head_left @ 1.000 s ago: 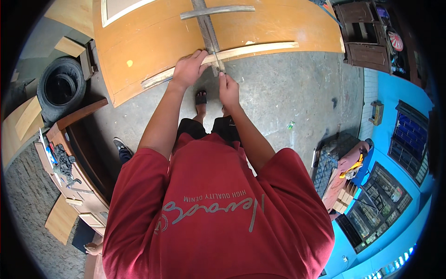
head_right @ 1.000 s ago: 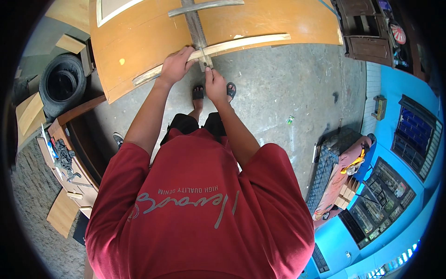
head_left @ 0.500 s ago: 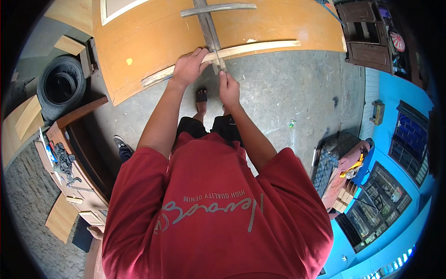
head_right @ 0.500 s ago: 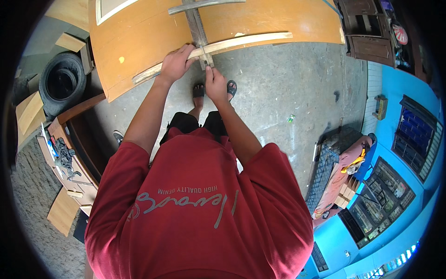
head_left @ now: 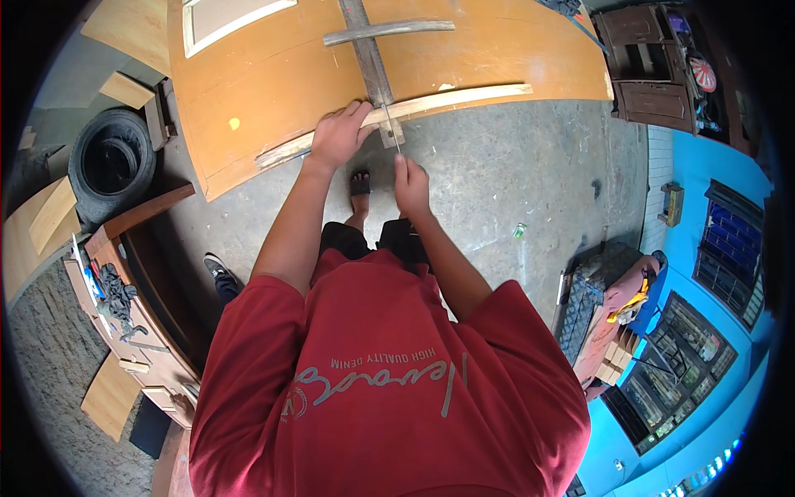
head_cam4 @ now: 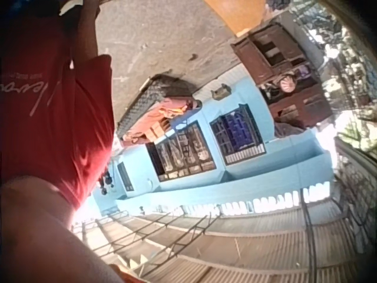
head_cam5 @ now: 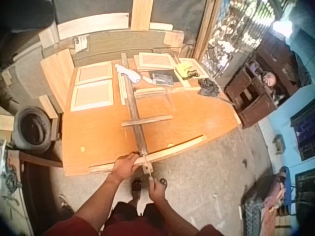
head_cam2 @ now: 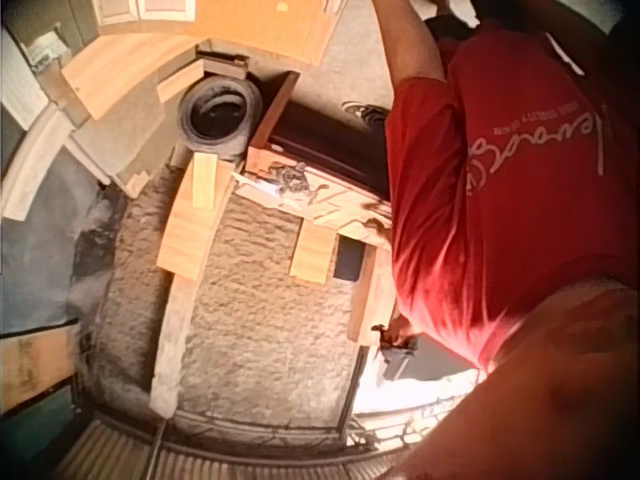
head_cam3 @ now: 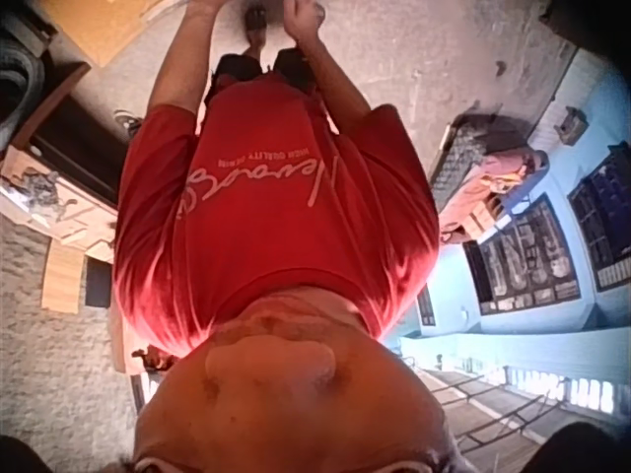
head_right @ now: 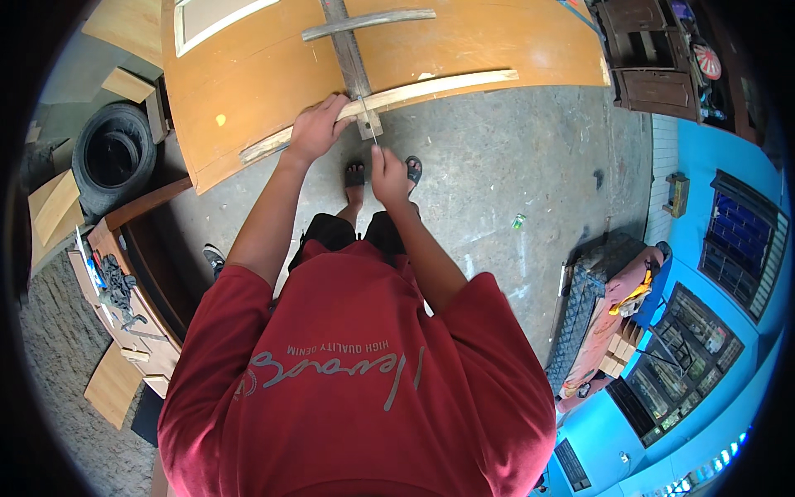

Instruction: Using a hand saw to cut a small piece of wood positioned against a guide on a workbench.

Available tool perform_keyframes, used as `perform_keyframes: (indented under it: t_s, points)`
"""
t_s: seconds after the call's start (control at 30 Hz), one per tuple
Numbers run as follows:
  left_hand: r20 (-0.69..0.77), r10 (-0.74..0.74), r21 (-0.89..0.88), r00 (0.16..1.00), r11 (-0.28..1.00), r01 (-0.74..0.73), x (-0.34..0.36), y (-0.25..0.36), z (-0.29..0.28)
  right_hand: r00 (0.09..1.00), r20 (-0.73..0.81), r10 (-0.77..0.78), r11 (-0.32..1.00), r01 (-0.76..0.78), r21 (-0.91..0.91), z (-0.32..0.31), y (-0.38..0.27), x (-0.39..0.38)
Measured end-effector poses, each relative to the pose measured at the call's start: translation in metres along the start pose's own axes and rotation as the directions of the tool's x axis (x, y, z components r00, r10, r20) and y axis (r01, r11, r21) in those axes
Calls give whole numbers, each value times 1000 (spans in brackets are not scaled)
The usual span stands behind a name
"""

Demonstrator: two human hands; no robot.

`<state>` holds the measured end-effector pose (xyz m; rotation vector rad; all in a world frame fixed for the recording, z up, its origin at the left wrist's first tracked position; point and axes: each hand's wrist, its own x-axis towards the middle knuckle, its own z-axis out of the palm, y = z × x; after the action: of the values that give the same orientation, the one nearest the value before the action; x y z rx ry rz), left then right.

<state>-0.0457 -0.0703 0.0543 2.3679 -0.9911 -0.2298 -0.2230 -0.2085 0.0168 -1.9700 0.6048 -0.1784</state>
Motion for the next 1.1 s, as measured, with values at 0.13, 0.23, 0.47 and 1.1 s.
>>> perform_keyframes:
  t_s: [0.13,0.23,0.47,1.1]
  points:
    - [7,-15,-5,1000,1000,15,0,0,-2,997,10,71,994,-72,87,2,-20,21]
    - [-9,2,-8,1000,1000,-2,-1,-2,1,996,32,84,996,-82,-41,-9,23,-37]
    - [-4,-2,7,1000,1000,2,-1,-3,3,992,43,119,993,-119,-1,-18,33,-61]
    - [-9,16,2,1000,1000,-16,0,0,-1,999,-11,-31,999,30,-30,-9,10,-17]
